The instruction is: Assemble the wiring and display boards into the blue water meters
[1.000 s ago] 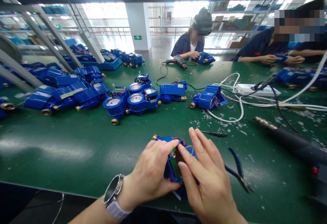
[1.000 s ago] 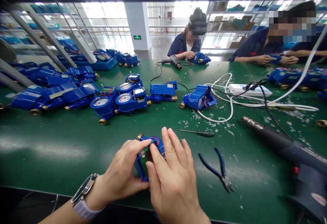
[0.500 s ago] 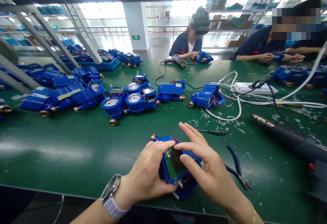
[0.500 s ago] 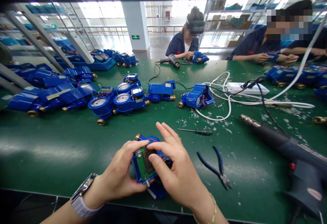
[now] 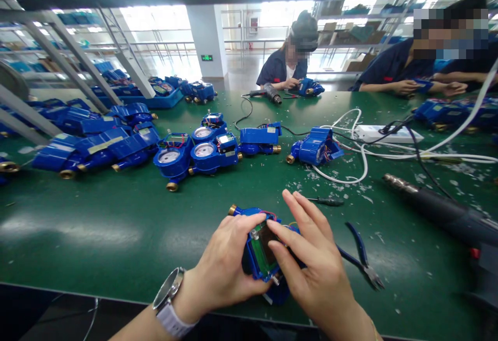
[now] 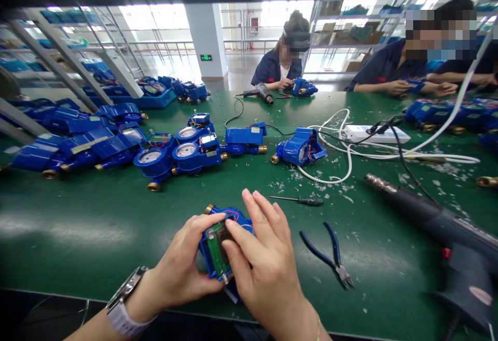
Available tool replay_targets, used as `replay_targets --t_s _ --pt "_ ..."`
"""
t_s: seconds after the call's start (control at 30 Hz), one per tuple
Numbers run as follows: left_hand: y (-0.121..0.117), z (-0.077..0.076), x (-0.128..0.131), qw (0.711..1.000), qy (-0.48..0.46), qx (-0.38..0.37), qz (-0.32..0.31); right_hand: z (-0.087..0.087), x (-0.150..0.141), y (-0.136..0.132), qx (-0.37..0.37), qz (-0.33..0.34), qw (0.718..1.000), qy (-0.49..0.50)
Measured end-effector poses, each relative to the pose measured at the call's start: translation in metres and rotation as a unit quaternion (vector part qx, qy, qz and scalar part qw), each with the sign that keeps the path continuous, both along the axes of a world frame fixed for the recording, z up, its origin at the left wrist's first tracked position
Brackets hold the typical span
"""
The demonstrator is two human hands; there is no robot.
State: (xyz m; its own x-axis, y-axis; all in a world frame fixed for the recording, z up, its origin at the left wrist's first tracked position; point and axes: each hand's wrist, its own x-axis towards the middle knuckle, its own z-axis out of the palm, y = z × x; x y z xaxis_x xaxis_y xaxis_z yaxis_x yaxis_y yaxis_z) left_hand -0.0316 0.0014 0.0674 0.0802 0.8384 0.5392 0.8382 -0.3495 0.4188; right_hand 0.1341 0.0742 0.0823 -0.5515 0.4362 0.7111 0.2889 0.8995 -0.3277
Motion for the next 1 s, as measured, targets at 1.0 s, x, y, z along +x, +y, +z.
replay_targets --t_s 1.0 --pt "0.004 0.012 -0.001 0.997 0.072 -0.003 -0.004 0.001 -0.01 -0.013 0.053 -0.1 0.993 -0.041"
